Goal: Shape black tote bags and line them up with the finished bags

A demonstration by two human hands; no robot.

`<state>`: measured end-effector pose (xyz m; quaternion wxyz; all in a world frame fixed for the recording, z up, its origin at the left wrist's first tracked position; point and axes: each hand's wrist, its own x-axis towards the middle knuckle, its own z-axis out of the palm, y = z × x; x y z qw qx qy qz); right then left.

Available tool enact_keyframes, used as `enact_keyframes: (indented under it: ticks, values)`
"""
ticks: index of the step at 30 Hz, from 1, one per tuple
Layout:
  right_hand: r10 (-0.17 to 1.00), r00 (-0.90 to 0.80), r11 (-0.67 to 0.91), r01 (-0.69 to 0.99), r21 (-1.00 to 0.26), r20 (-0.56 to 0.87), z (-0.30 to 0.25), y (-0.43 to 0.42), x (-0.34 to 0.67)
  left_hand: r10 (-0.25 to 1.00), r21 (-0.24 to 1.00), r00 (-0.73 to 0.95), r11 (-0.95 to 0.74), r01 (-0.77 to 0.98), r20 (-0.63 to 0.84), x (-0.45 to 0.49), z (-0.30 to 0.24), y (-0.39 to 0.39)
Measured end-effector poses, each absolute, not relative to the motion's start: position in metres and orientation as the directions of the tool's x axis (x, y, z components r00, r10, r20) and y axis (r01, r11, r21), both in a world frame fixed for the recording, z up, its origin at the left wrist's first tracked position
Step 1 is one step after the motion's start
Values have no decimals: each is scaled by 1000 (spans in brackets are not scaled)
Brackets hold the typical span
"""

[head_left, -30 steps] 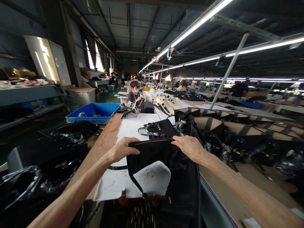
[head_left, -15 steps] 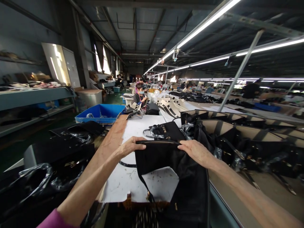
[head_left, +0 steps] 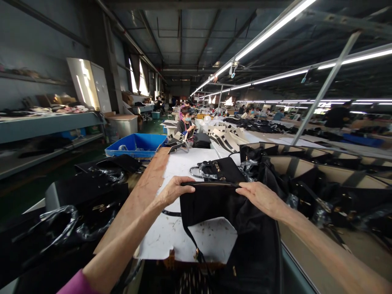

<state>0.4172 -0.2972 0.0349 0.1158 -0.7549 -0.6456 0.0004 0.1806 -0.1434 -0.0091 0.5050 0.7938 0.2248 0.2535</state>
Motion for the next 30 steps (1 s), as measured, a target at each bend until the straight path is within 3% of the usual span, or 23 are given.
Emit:
enact_keyframes:
  ticks: [3, 6, 9, 12, 17, 25, 30]
  values:
    - [972, 172, -145, 975, -168, 158, 36, -296, 416, 612, 722, 712, -657, 216, 344, 187, -4, -150]
    - [971, 175, -149, 975, -163, 160, 36, -295, 416, 488, 363, 719, -868, 339, 495, 200, 2, -159]
    - [967, 188, -162, 974, -155, 169, 36, -295, 416, 389, 101, 781, -914, 393, 488, 216, 7, -167]
    - [967, 183, -156, 975, -156, 175, 36, -295, 416, 348, -14, 804, -915, 404, 483, 231, 9, -173]
    - [966, 198, -175, 974, -142, 169, 38, -295, 415, 284, 20, 796, -946, 325, 534, 247, 4, -176]
    - [968, 198, -183, 978, -103, 156, 37, -293, 417, 410, 234, 790, -911, 338, 456, 268, 2, -173]
    - [968, 195, -186, 980, -73, 160, 36, -290, 417, 338, 282, 830, -932, 228, 445, 286, 6, -171]
